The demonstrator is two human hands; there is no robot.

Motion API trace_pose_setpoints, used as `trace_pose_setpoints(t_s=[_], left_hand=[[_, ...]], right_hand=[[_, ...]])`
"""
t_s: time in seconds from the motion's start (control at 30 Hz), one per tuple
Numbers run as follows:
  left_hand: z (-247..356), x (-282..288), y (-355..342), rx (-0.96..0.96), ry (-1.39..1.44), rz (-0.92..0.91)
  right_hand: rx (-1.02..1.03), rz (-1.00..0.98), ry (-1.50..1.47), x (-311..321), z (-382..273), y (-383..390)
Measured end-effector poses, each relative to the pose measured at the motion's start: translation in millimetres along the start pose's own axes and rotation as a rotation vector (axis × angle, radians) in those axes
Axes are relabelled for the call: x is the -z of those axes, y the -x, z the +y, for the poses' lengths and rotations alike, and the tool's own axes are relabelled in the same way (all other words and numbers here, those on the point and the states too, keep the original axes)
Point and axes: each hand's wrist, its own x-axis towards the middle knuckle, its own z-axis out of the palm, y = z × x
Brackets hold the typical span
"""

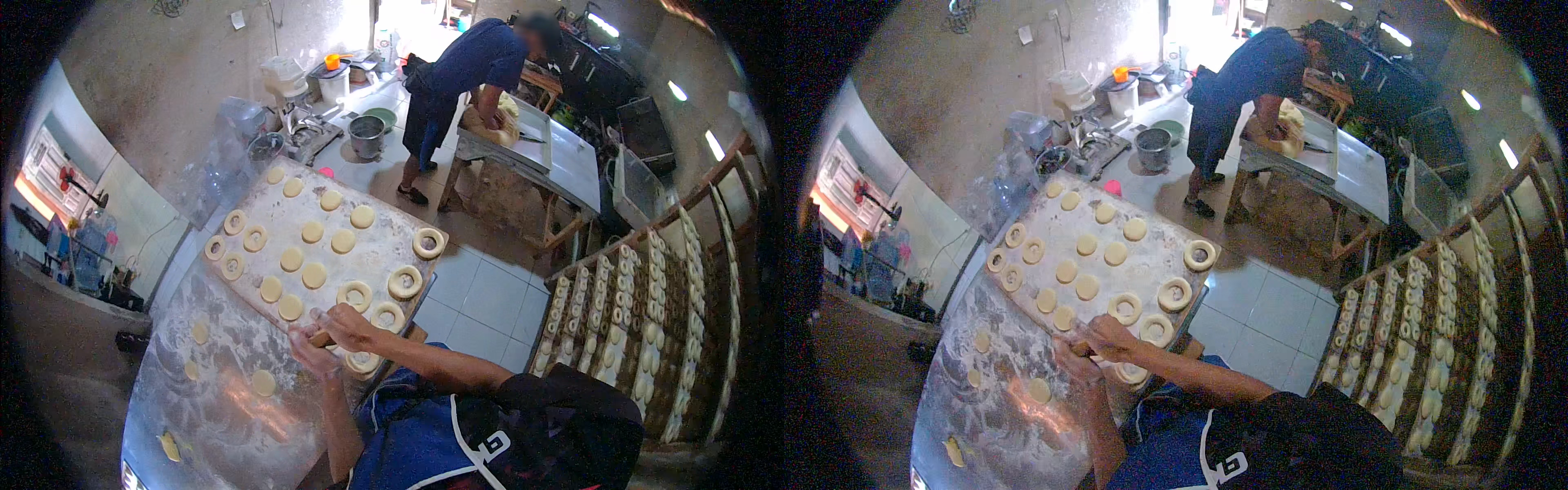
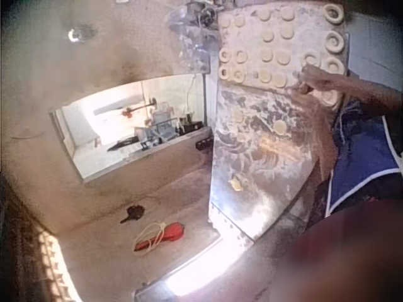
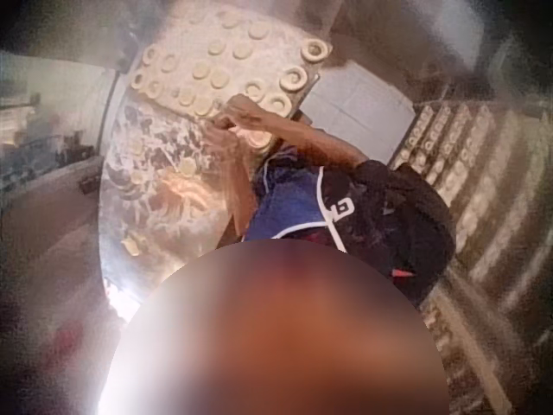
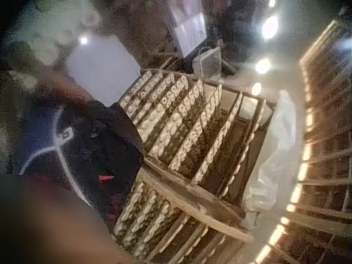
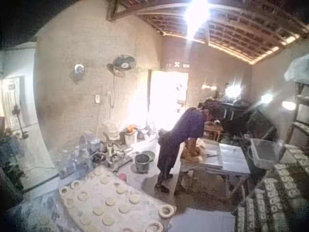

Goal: The person shapes small dough pieces into rings by hand and places them on a floured metal tray. A coworker is visible in the background working at another station. The person continues forming rings and arranging them in rows on the tray.

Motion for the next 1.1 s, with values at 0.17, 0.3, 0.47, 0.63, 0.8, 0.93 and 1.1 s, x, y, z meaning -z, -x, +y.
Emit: trace_pose_setpoints(t_s=[0.17,0.3,0.47,0.63,0.8,0.93,1.1], left_hand=[[-38.7,-52.3,24.0,-0.166,0.037,-0.075],[-24.4,-80.0,28.4,-0.09,0.274,0.216],[11.9,-64.3,19.8,-0.103,-0.015,-0.276],[0.0,-95.9,34.0,-0.259,-0.026,-0.276],[11.9,-113.3,54.2,0.011,0.17,-0.192],[64.3,-122.5,48.9,0.317,0.416,-0.295],[109.0,-134.1,36.5,0.323,0.421,-0.367]], right_hand=[[0.315,0.021,-0.046,25.6,16.6,-11.8],[0.381,-0.055,0.199,54.1,22.5,-21.0],[0.481,-0.068,0.003,85.8,22.2,-30.3],[0.487,-0.061,-0.02,108.6,35.4,-30.6],[0.387,-0.091,0.181,132.5,37.1,-30.0],[0.507,0.059,0.067,152.9,29.7,-19.2],[0.612,0.047,0.29,168.5,43.8,-18.1]])
